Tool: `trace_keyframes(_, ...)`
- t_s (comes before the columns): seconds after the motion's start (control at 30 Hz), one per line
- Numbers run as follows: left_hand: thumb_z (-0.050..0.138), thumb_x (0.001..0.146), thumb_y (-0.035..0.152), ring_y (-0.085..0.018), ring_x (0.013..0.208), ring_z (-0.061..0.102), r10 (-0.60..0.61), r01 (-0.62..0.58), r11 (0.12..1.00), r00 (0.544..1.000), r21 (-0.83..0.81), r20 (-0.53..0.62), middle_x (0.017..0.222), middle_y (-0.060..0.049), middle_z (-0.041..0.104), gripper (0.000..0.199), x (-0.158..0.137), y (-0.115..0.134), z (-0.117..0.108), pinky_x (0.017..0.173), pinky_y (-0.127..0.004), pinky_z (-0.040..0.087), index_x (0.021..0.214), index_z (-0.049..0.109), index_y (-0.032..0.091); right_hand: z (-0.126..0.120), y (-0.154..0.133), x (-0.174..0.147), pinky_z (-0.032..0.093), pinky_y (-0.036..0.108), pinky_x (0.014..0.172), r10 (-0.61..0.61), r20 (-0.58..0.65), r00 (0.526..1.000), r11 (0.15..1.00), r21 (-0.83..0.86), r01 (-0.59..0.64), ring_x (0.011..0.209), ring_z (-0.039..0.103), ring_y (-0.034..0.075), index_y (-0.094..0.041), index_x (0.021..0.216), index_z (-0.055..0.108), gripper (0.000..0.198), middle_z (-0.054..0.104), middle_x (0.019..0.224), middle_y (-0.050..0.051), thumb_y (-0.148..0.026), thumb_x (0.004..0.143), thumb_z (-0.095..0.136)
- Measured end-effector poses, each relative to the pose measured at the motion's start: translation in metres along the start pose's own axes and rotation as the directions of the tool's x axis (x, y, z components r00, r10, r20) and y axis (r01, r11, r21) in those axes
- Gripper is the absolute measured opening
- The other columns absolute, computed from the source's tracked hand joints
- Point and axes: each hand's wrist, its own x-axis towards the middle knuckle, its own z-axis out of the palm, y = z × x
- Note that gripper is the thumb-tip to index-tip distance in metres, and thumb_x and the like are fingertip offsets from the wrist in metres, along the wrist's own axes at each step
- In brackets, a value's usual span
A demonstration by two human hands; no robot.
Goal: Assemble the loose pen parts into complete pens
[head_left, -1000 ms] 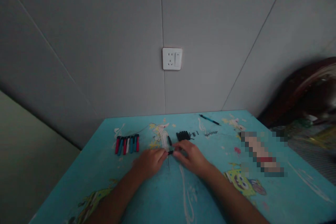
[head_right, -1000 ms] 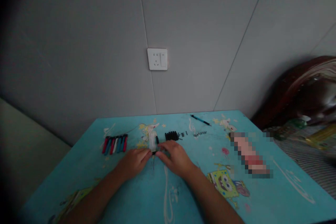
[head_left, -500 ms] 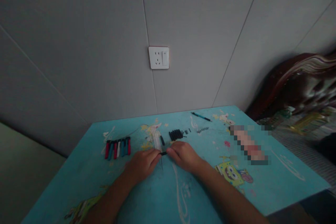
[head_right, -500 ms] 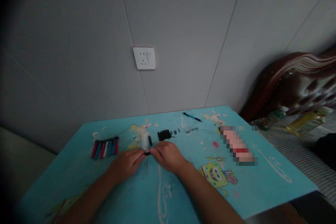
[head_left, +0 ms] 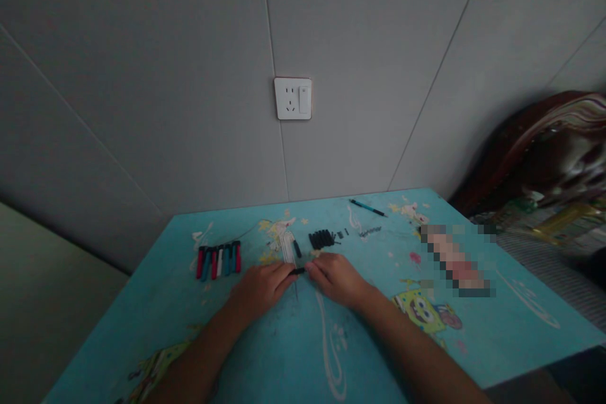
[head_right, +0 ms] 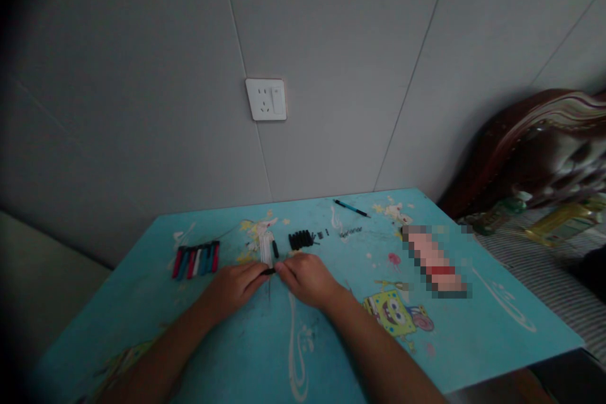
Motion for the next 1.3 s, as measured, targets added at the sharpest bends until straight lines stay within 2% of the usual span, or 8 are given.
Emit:
trace_keyframes(0.27, 0.044, 0.097, 0.034, -0.017, 0.078, 0.069, 0.022, -0.023, 1.0, 1.0, -0.012, -0.01, 0.09, -0.004, 0.071, 0.027, -0.001, 0.0, 0.0, 0.069, -0.026, 0.052, 0.115, 0.06, 0.022, 0.001, 0.0, 0.002, 0.042, 0.025, 0.069, -0.006, 0.025, 1.0, 0.999, 0.044, 0.005, 0.071, 0.06, 0.015, -0.018, 0.08, 0.064, 0.038, 0.064, 0.073, 0.004, -0.038, 0.1, 0.039)
trace_keyframes(0.4, 0.044, 0.098, 0.034, -0.017, 0.077, 0.069, 0.015, -0.015, 1.0, 1.0, 0.009, 0.013, 0.089, -0.003, 0.071, 0.025, -0.001, -0.001, 0.001, 0.07, -0.026, 0.052, 0.113, 0.061, 0.023, -0.001, 0.0, 0.003, 0.044, 0.024, 0.074, 0.004, -0.012, 1.0, 0.989, 0.148, -0.002, 0.08, 0.062, 0.015, -0.019, 0.094, 0.066, 0.027, 0.067, 0.086, 0.004, -0.037, 0.098, 0.046)
trace_keyframes(0.63, 0.043, 0.099, 0.031, -0.017, 0.082, 0.068, 0.01, -0.011, 0.998, 1.0, 0.054, 0.019, 0.093, -0.003, 0.071, 0.025, 0.001, 0.0, 0.0, 0.073, -0.027, 0.052, 0.112, 0.062, 0.022, -0.001, 0.0, 0.003, 0.044, 0.024, 0.074, -0.004, -0.003, 1.0, 0.985, 0.172, 0.004, 0.082, 0.062, 0.016, -0.019, 0.099, 0.066, 0.024, 0.068, 0.088, 0.005, -0.038, 0.096, 0.05)
trace_keyframes(0.8, 0.045, 0.098, 0.035, -0.016, 0.075, 0.066, 0.07, -0.068, 0.991, 0.998, 0.112, -0.01, 0.084, -0.004, 0.068, 0.027, 0.0, 0.004, -0.004, 0.068, -0.026, 0.05, 0.109, 0.065, 0.022, 0.002, -0.001, 0.0, 0.04, 0.023, 0.063, 0.064, 0.033, 0.997, 0.99, 0.122, -0.068, 0.061, 0.058, 0.013, -0.018, 0.073, 0.063, 0.044, 0.064, 0.066, 0.002, -0.037, 0.101, 0.036)
trace_keyframes(0.87, 0.045, 0.097, 0.036, -0.016, 0.075, 0.066, 0.071, -0.069, 0.99, 0.997, 0.122, -0.008, 0.084, -0.004, 0.068, 0.027, 0.0, 0.005, -0.004, 0.067, -0.026, 0.05, 0.109, 0.065, 0.022, 0.001, -0.002, -0.001, 0.04, 0.023, 0.062, 0.082, 0.056, 0.995, 0.988, 0.128, -0.089, 0.058, 0.057, 0.012, -0.018, 0.07, 0.063, 0.049, 0.063, 0.063, 0.002, -0.037, 0.102, 0.031)
trace_keyframes(1.07, 0.044, 0.098, 0.032, -0.017, 0.081, 0.067, 0.023, -0.019, 0.998, 0.999, 0.066, -0.048, 0.09, -0.005, 0.07, 0.026, 0.001, -0.001, -0.001, 0.074, -0.028, 0.052, 0.112, 0.064, 0.021, -0.007, -0.002, 0.002, 0.044, 0.026, 0.075, -0.009, -0.027, 1.0, 0.989, 0.148, 0.012, 0.083, 0.062, 0.017, -0.019, 0.108, 0.063, 0.026, 0.068, 0.092, 0.006, -0.039, 0.094, 0.053)
trace_keyframes(1.17, 0.044, 0.098, 0.033, -0.017, 0.08, 0.068, 0.042, -0.038, 0.998, 0.998, 0.058, -0.055, 0.09, -0.006, 0.07, 0.027, 0.0, -0.001, -0.002, 0.075, -0.029, 0.053, 0.11, 0.064, 0.019, -0.005, -0.002, 0.002, 0.043, 0.027, 0.075, -0.022, -0.039, 0.999, 0.994, 0.105, 0.026, 0.08, 0.061, 0.017, -0.018, 0.093, 0.065, 0.025, 0.067, 0.083, 0.006, -0.034, 0.097, 0.047)
trace_keyframes(1.3, 0.045, 0.097, 0.036, -0.018, 0.08, 0.068, 0.064, -0.061, 0.995, 0.997, 0.079, -0.036, 0.089, -0.006, 0.07, 0.029, -0.001, 0.004, -0.006, 0.073, -0.03, 0.053, 0.111, 0.064, 0.019, 0.005, -0.002, -0.001, 0.039, 0.024, 0.06, 0.066, -0.016, 0.998, 0.993, 0.095, -0.064, 0.056, 0.054, 0.013, -0.017, 0.071, 0.061, 0.044, 0.06, 0.061, 0.001, -0.036, 0.101, 0.035)
